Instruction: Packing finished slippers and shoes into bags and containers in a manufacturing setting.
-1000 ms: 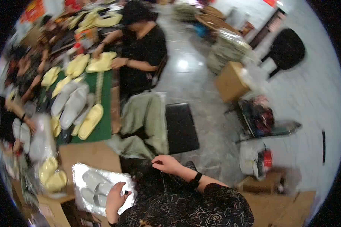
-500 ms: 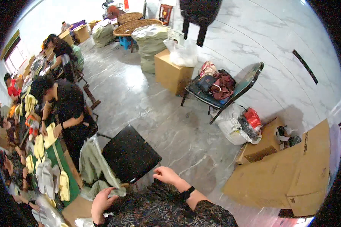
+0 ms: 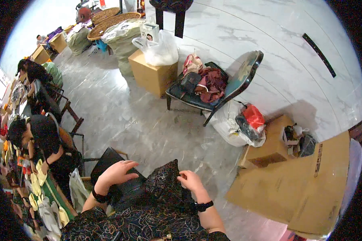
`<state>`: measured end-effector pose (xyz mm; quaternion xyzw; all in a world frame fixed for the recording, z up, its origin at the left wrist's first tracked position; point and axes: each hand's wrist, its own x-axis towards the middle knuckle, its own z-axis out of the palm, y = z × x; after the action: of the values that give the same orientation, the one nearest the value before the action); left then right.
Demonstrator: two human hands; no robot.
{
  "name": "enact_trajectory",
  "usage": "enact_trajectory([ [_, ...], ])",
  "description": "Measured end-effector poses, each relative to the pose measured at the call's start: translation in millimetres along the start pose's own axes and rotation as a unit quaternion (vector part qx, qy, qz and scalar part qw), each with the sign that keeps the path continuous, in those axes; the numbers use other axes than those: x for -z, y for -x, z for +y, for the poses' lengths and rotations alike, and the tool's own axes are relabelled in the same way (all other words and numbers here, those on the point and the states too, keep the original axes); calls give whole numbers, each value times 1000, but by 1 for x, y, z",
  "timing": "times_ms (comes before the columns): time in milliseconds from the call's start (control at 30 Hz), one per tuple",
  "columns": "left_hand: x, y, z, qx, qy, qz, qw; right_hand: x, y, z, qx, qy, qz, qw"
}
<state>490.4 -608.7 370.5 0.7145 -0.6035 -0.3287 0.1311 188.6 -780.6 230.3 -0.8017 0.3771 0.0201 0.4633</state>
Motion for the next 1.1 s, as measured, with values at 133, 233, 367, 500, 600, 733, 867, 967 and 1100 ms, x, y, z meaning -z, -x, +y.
enact_trajectory([
  [133, 26, -104, -16, -32, 17, -29, 999, 51, -67, 17, -35, 1, -5, 999],
  [233, 56, -190, -36, -35, 11, -87, 996, 91, -149, 21, -35, -25, 33, 999],
  [367, 98, -313, -56, -63, 15, -69, 995, 145, -273, 35, -64, -25, 62, 996],
  [500, 145, -434, -66, -102, -20, 1, 995, 219, -397, 21, -12, -33, 168, 985],
  [600, 173, -518, -72, -120, -35, 14, 992, 281, -480, 5, 14, -26, 227, 973],
  [733, 190, -622, -81, -102, -24, -34, 994, 348, -603, 28, 33, -38, 296, 954],
  [867, 190, -727, -99, -87, -37, -28, 995, 385, -741, 61, 3, -69, 305, 950],
  [967, 175, -790, -120, -64, -23, 12, 998, 371, -833, 67, -55, -115, 202, 971],
  [1100, 148, -869, -141, -79, -47, 11, 996, 333, -912, 83, -171, 45, 99, 979],
])
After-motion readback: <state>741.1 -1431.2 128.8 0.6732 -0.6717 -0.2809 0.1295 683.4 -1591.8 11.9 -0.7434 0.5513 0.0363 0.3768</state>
